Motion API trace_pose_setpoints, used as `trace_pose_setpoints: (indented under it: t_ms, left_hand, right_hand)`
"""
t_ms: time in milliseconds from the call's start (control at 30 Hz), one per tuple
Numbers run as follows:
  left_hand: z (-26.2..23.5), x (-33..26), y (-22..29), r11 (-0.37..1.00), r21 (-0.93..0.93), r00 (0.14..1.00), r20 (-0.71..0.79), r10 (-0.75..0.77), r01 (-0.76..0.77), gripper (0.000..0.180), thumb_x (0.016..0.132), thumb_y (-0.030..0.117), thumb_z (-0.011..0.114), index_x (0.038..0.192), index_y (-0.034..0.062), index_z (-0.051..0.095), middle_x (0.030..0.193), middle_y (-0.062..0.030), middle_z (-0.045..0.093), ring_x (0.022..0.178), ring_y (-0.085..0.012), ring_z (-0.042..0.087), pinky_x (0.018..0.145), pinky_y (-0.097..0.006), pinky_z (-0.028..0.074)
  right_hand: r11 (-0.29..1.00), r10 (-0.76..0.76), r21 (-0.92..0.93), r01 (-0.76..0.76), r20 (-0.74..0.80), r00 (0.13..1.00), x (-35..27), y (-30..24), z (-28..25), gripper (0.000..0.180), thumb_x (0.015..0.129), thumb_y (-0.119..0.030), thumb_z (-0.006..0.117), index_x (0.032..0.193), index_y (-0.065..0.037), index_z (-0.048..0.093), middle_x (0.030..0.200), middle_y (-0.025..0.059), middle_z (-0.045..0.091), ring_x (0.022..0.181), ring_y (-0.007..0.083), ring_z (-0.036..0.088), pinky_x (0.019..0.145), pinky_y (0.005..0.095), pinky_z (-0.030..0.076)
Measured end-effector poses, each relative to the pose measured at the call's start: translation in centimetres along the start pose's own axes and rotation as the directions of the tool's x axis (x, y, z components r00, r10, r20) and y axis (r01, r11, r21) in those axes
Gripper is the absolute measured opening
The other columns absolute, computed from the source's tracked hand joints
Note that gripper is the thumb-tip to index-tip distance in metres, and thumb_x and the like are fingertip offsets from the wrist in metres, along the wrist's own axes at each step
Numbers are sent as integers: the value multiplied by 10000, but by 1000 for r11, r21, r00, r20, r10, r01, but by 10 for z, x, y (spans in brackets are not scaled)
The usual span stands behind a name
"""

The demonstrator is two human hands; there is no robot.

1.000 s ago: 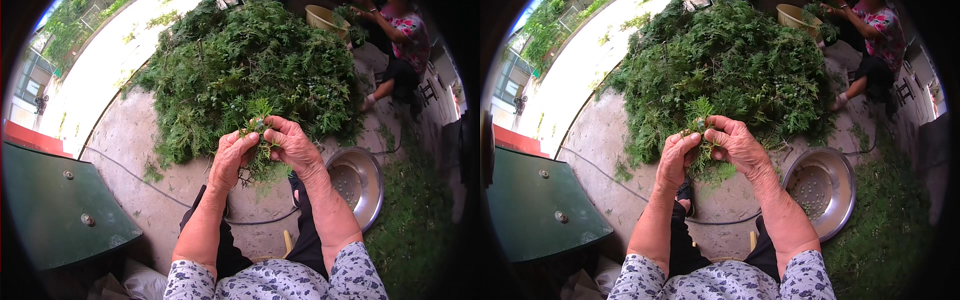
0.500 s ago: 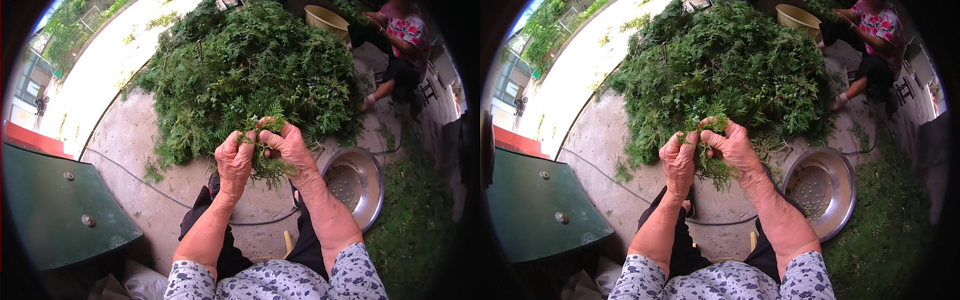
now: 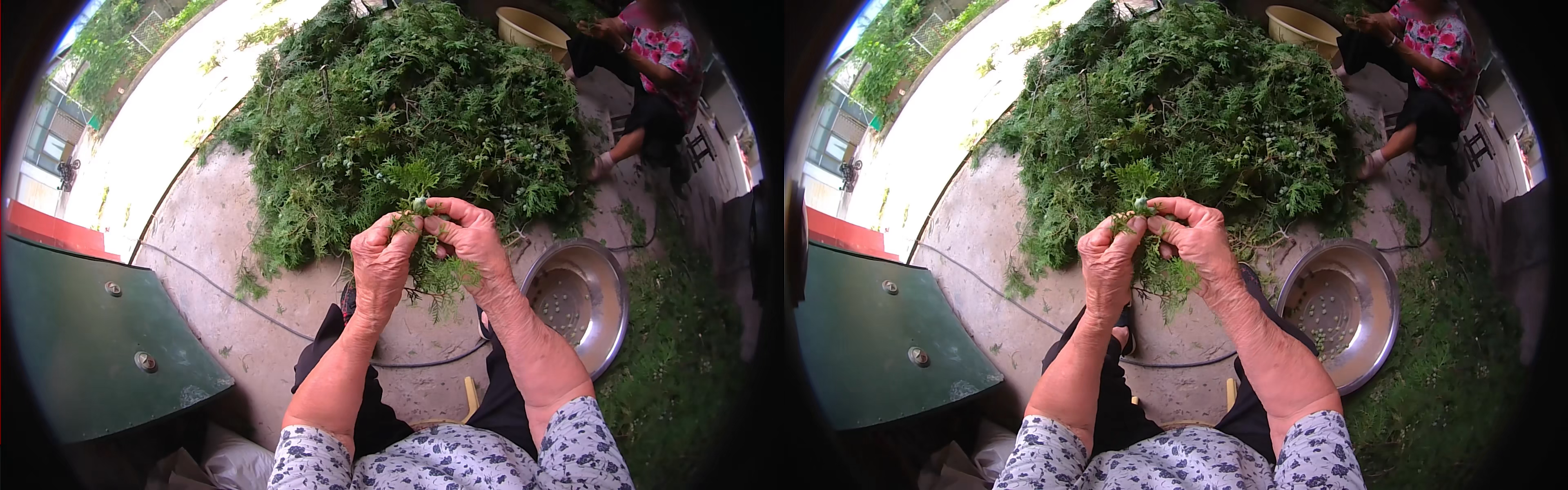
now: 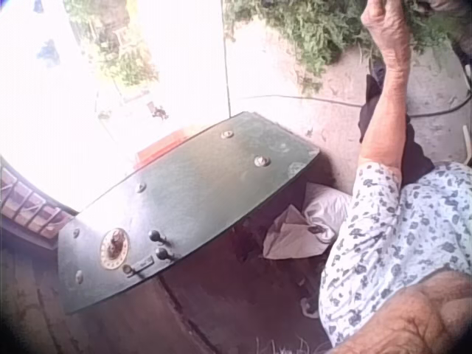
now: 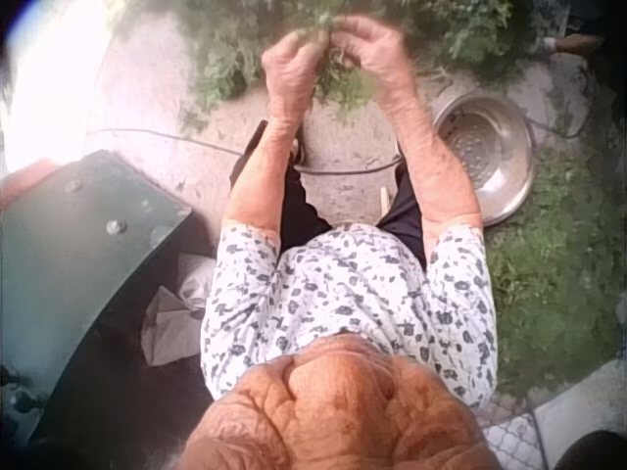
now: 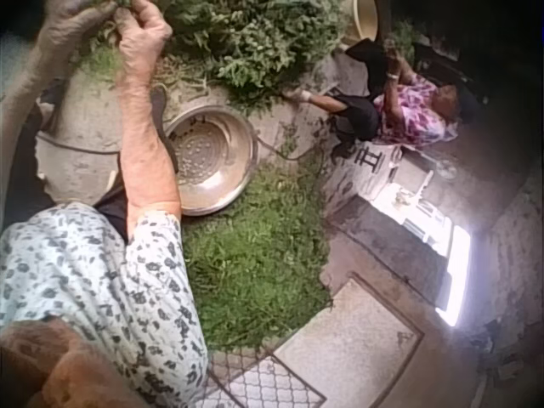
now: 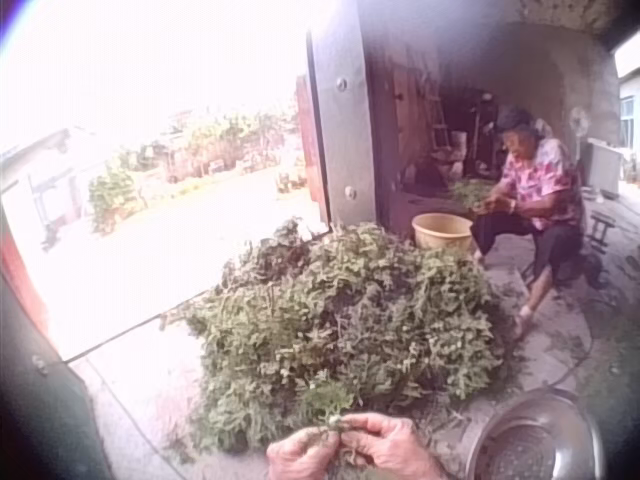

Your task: Stripping small green cones or berries from thuja branches into a bowl.

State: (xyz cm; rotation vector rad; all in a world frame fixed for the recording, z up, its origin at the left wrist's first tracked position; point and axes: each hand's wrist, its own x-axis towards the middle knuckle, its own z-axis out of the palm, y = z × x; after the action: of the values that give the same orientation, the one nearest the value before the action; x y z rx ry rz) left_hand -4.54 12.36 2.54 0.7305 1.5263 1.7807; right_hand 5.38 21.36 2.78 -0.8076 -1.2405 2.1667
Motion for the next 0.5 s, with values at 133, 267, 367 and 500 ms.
trace_pose_setpoints:
  t_ms: [133, 267, 367, 500]
  left_hand:
    - [2, -3, 1, 954, 258, 981, -74, 179, -155, 118, 848, 139, 605, 839, 23, 624, 674, 53, 554, 604, -17, 421, 524, -196, 351]
    - [0, -1, -1, 979, 186, 993, -67, 100, -86, 150, 853, 174, 607, 843, 25, 628, 611, 52, 495, 556, -22, 373, 480, -204, 313]
    - [0, 0, 5, 974, 224, 997, -57, 45, -32, 171, 857, 194, 605, 824, 27, 624, 580, 54, 469, 529, -18, 350, 462, -205, 291]
    - [-2, -1, 6, 949, 317, 1000, -19, 7, -1, 197, 862, 217, 607, 785, 36, 617, 590, 87, 455, 536, -3, 334, 461, -189, 263]
  right_hand:
    - [999, -43, 17, 45, -102, 994, -4, 3, 11, 209, 824, -71, 620, 1029, -31, 600, 839, -4, 613, 645, 30, 519, 482, 177, 402]
    - [940, 37, 341, -19, -49, 998, 3, -4, 1, 143, 831, -130, 627, 938, -39, 599, 798, -2, 599, 666, 56, 533, 494, 188, 405]
    - [891, 13, 453, -8, -8, 1000, 2, -11, -3, 162, 833, -194, 637, 868, -46, 583, 795, 5, 588, 636, 78, 543, 489, 185, 403]
    - [980, -72, 186, 73, -11, 997, 0, -16, -2, 143, 835, -171, 633, 904, -47, 617, 827, 27, 581, 563, 60, 508, 460, 181, 381]
